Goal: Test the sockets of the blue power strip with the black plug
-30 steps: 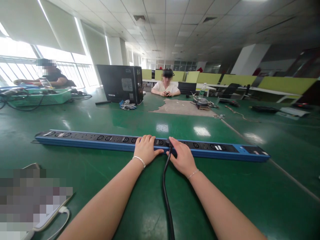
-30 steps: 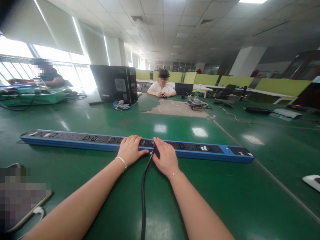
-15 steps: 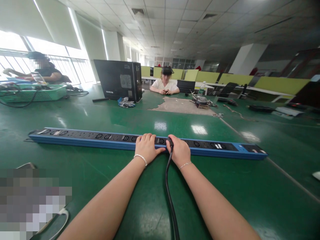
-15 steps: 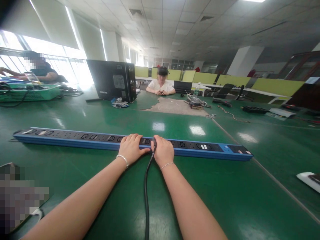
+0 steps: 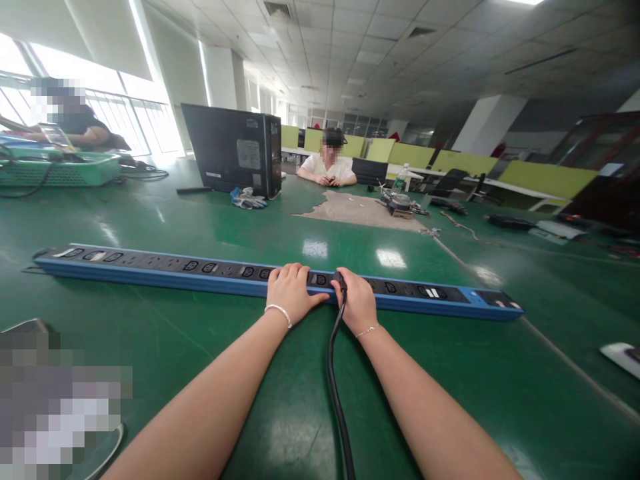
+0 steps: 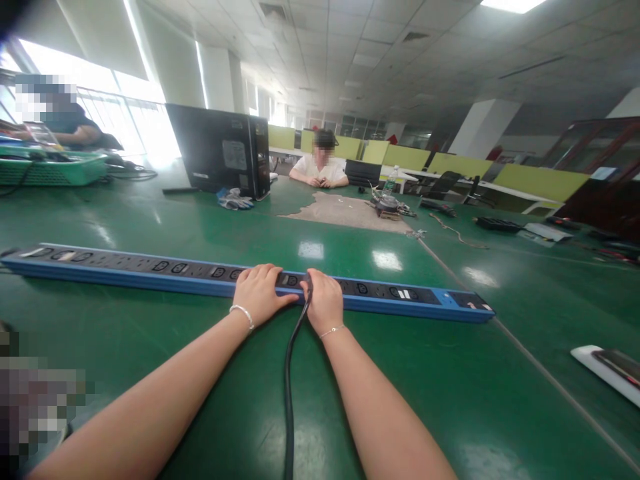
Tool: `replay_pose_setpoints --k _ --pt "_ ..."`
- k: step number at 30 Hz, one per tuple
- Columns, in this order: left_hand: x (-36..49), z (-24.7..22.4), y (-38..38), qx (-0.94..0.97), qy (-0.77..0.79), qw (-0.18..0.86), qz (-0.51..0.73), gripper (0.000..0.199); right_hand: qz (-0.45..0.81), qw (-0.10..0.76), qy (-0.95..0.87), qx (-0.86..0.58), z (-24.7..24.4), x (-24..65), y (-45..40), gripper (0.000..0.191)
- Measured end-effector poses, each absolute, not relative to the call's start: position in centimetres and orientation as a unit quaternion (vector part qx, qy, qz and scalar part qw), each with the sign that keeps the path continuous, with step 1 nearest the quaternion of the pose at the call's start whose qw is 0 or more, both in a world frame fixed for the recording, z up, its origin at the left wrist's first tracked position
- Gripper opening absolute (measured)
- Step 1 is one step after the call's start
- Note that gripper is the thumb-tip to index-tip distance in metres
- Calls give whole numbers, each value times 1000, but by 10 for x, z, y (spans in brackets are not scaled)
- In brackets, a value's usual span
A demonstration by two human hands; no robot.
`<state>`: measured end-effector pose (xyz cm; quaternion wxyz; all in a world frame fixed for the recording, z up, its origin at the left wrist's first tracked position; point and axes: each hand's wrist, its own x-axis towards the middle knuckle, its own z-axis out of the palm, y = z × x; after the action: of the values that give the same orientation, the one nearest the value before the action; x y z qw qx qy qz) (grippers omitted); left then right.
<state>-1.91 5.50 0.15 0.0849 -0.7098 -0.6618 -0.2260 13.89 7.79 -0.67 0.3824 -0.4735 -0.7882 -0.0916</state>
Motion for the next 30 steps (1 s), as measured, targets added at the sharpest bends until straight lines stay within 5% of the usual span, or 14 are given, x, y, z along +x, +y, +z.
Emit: replay_pose_setpoints --k 7,13,18,30 --pt "-20 2 54 -713 -654 80 -238 65 -49 498 -688 -525 37 152 76 39" --pt "-20 1 56 -715 -652 66 -243 66 30 593 -561 -577 12 257 97 42" --pt "-21 -2 57 -720 -638 83 -261 65 110 575 -581 -565 -5 291 98 37" --pt "-21 -3 58 -716 -640 96 -262 65 38 514 -627 -584 -5 287 102 36"
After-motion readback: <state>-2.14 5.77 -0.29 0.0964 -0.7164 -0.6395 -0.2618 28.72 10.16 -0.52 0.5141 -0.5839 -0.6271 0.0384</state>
